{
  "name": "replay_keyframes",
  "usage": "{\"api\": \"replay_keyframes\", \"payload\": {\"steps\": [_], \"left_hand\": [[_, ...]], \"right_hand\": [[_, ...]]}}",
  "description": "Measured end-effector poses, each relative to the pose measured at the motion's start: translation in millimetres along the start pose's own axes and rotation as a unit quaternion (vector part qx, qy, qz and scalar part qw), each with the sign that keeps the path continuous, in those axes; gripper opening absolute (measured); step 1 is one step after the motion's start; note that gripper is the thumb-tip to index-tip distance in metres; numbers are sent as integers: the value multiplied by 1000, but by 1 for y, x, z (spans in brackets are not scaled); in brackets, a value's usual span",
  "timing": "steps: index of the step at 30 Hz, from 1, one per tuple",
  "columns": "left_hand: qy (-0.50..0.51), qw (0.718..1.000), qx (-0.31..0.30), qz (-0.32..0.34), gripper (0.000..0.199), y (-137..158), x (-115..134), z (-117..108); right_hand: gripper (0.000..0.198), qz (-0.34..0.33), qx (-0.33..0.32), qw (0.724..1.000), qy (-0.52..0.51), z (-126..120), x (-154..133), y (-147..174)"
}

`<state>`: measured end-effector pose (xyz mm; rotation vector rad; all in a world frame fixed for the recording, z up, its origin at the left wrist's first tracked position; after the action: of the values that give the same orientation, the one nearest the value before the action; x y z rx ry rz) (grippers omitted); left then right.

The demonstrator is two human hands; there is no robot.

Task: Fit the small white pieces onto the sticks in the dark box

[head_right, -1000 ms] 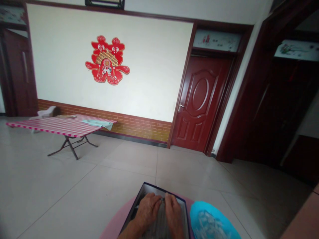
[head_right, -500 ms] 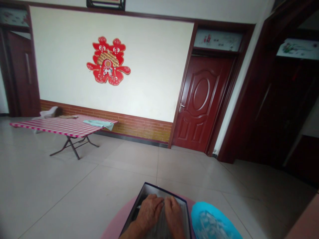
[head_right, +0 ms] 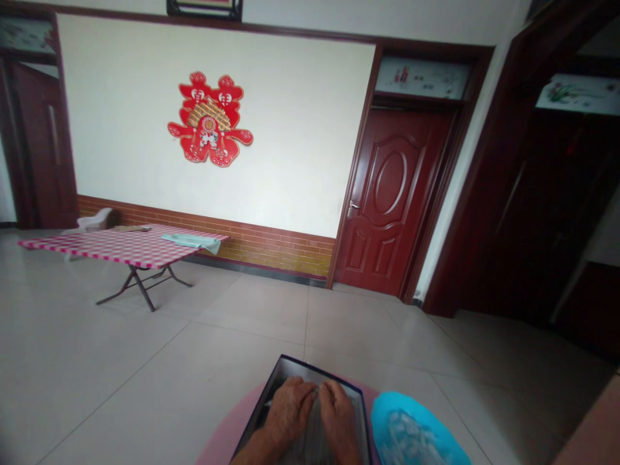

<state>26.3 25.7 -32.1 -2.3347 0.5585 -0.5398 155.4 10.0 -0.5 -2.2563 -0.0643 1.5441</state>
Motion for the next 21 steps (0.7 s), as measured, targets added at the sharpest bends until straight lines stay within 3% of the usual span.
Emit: {"api": "replay_keyframes", "payload": {"steps": [5,10,15,21], "left_hand": [[6,1000,-11,4,28,-1,3,-3],[23,997,70,6,27,1,0,-1],[22,1000,12,0,26,-2,2,-6],[20,1000,23,1,26,0,2,-3]], "right_hand": [[38,-14,1,997,71,-2,1,-1],[40,-2,11,999,48,-4,3,-2],[33,-13,-11,999,31,-1,-4,1],[38,-20,9,997,68,-2,-1,-1]]}}
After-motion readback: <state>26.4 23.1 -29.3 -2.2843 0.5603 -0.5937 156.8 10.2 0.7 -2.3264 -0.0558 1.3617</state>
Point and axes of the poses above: each hand's wrist, its own y-axis away from the middle knuckle, its own z-axis out of the palm, x = y × z, the point moved 2 cm from there along -y, towards the middle knuckle, and after that the axes turned 11 degrees about -y, right-handed, at the moved point
